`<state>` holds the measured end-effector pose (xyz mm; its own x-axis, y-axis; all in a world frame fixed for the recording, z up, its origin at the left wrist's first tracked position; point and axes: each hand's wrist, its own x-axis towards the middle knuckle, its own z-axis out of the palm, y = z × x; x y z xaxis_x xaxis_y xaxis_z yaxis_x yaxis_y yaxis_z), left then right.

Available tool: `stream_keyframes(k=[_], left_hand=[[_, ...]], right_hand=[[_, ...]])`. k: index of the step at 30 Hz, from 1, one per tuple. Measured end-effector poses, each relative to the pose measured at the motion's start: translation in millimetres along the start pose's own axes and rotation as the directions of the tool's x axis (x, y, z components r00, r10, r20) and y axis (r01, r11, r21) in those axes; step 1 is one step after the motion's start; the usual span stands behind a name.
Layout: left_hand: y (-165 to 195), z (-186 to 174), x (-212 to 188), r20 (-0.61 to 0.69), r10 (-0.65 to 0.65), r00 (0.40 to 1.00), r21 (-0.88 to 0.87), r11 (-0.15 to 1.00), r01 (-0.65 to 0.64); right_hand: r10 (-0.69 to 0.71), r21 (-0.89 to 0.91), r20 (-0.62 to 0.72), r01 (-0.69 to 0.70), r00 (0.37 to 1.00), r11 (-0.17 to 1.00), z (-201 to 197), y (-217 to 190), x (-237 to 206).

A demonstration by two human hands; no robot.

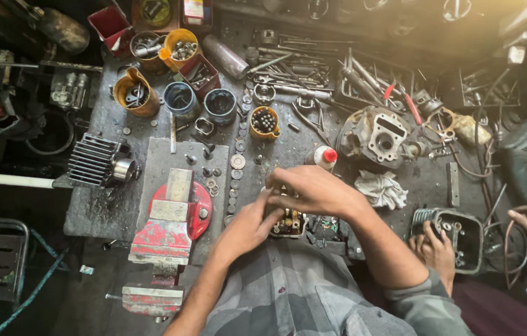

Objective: The person disassembles a small engine cylinder head at a cluttered workbench. They hold a punch against a valve component and strike it with a hammer to drive parts out, then pick apart and reposition the head, using a screwdriver to work on the valve assembly by hand.

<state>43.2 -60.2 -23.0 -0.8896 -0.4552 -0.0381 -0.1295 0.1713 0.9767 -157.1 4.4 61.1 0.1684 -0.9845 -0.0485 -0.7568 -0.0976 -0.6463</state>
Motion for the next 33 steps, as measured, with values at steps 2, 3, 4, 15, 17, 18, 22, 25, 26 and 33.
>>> stream_keyframes(k=[2, 3, 4, 15, 17, 18, 22, 25, 26, 33], left_hand=[[-3.2, 1.9, -5.3, -0.028, 0.048, 0.998, 0.028, 0.998, -0.047], [-5.2, 1.1, -8.2, -0.029, 0.03, 0.999, 0.029, 0.999, -0.029], [-6.9, -0.1, -12.0, -0.027, 0.01, 1.0, 0.03, 0.999, -0.009], [-20.7, -21.5, -44.3, -0.163, -0.014, 0.987, 0.044, 0.999, 0.021], [-23.0, -23.6, -49.0, -0.196, -0.013, 0.981, 0.048, 0.999, 0.023], [-23.6, -24.1, -51.1, -0.214, -0.003, 0.977, 0.039, 0.999, 0.011], [-25.0, -25.6, -55.5, -0.251, -0.014, 0.968, 0.011, 1.0, 0.018], [-24.7, -25.5, -57.3, -0.232, -0.039, 0.972, -0.001, 0.999, 0.04], [-24.7, -25.3, -57.0, -0.222, -0.039, 0.974, -0.004, 0.999, 0.039], [-26.5, -22.9, -41.6, -0.162, -0.022, 0.987, -0.014, 1.0, 0.02]], right_hand=[[0.098, 0.06, -0.027, -0.096, 0.995, 0.994, -4.5, 13.8, 4.5], [0.092, 0.032, -0.086, -0.09, 0.992, 0.995, -12.0, 25.2, 9.6], [0.087, 0.006, -0.147, -0.087, 0.985, 0.996, -21.7, 39.1, 15.8], [0.51, -0.532, -0.262, -0.563, 0.819, 0.632, -52.2, 209.7, 143.0], [0.492, -0.578, -0.224, -0.521, 0.841, 0.628, -50.3, 209.5, 150.8], [0.481, -0.591, -0.204, -0.499, 0.853, 0.634, -51.3, 208.5, 152.6], [0.435, -0.71, -0.177, -0.421, 0.883, 0.564, -60.8, 203.9, 152.2], [0.365, -0.676, -0.264, -0.441, 0.893, 0.59, -73.1, 200.8, 139.5], [0.322, -0.647, -0.317, -0.452, 0.892, 0.614, -76.7, 200.4, 133.5], [0.245, -0.636, -0.33, -0.406, 0.912, 0.656, -85.0, 196.8, 99.3]])
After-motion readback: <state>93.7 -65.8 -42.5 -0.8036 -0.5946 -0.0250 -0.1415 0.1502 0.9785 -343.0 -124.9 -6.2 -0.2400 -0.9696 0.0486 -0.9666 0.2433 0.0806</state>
